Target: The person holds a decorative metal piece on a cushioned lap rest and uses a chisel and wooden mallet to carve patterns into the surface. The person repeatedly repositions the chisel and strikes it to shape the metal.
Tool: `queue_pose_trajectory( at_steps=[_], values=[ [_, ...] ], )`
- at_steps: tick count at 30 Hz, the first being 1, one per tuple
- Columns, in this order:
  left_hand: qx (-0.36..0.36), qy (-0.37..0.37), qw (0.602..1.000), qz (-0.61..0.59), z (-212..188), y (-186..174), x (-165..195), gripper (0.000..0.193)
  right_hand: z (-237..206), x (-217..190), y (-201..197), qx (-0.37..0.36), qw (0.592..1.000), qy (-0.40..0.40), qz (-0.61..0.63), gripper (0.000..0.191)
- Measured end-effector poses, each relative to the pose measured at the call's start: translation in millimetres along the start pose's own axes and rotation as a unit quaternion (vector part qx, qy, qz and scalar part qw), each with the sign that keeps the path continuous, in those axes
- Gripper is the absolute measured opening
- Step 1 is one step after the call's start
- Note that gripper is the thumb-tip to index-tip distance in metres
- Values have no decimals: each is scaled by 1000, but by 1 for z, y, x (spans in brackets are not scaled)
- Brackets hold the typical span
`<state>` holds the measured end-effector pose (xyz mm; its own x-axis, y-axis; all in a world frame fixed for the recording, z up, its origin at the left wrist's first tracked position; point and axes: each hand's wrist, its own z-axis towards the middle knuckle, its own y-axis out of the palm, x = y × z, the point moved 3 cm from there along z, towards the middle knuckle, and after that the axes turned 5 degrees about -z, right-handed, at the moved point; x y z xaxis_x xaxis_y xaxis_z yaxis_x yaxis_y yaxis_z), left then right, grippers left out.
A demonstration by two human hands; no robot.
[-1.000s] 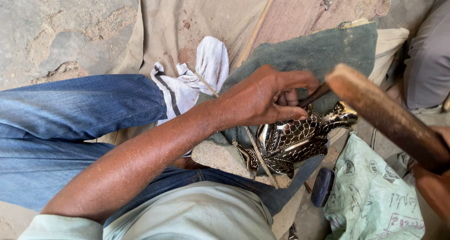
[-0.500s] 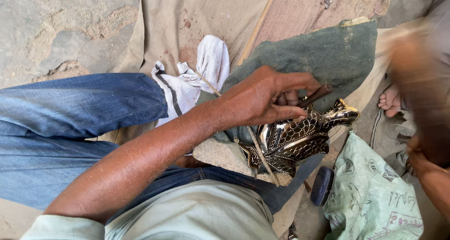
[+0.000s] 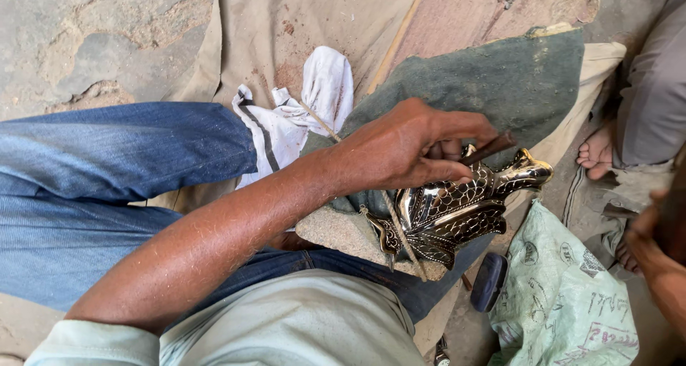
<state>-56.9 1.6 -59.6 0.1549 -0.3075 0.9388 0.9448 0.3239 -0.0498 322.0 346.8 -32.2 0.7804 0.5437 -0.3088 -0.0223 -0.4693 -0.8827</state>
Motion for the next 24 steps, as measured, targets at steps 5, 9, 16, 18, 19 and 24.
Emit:
queue_pose_trajectory(
  at_steps=[5,9,16,18,19,24],
  values=[
    [41,105,993,30,3,-3,7,46,-3,-19,0,0,1000,3,7,23],
    [-13,-57,998,14,-4,-1,4,48,-4,-34,1,-3,1000,7,14,24],
    [26,123,992,10,0,-2,13,46,-9,-55,3,-6,1000,17,25,26],
    [21,57,998,18,-1,-2,9,46,-10,-58,3,-7,999,19,27,27],
    [22,21,999,21,-3,-2,7,46,-10,-60,4,-10,999,19,29,27],
    [-3,11,1000,16,-5,2,9,43,-11,-68,4,-15,999,29,36,28]
  ],
)
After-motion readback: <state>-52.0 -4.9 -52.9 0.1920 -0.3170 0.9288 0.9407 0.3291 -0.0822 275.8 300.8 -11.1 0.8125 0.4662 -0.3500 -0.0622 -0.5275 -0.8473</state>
